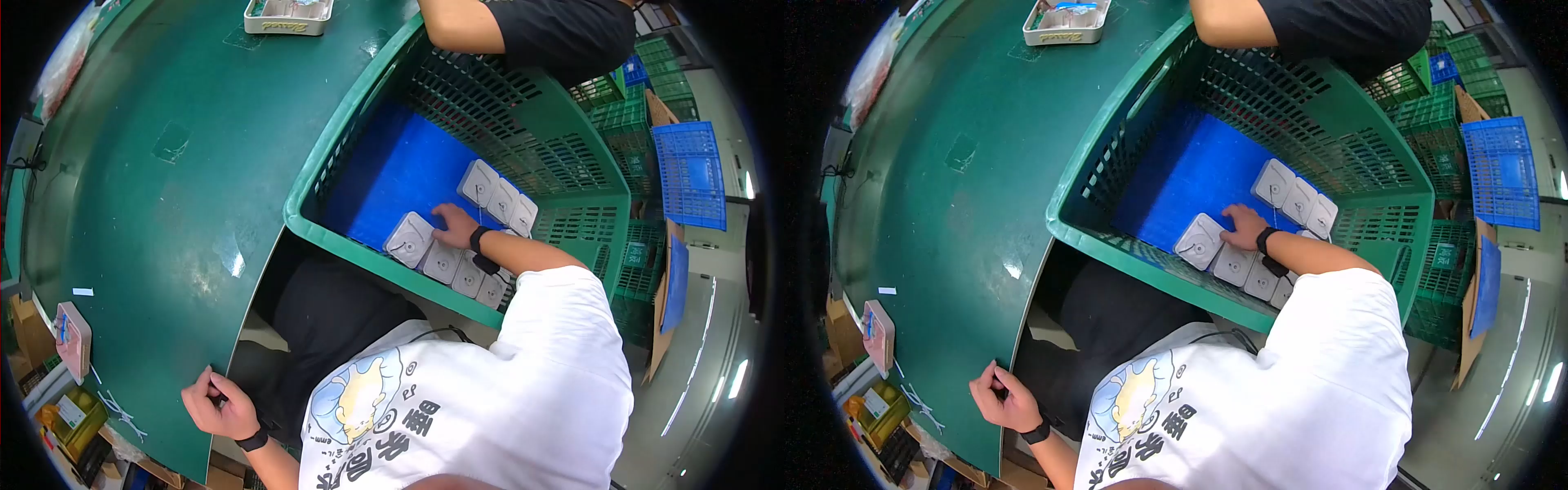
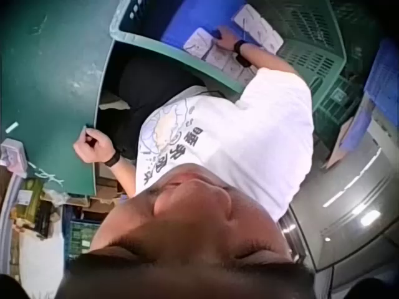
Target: The person assembles a white electronic device by inserting a small component into the center, threading a white wire through the casing, and pressing the parts together. They place the completed unit into a green crate and repeat the process with several more devices.
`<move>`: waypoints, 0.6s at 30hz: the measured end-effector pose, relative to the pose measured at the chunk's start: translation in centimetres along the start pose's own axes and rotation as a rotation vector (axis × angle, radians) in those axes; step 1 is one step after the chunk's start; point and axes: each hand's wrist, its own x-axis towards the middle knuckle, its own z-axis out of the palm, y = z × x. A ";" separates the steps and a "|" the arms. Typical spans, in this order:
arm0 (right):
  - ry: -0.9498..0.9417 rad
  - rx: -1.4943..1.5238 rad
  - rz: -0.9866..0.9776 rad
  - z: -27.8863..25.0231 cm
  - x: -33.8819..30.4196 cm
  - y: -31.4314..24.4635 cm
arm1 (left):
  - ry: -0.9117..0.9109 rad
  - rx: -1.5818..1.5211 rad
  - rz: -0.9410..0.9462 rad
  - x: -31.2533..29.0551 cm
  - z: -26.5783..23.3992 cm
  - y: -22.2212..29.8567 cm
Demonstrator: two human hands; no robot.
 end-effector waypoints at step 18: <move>-0.105 0.362 0.403 3.4 2.0 -1.5 | 0.109 0.132 0.031 0.9 0.6 1.1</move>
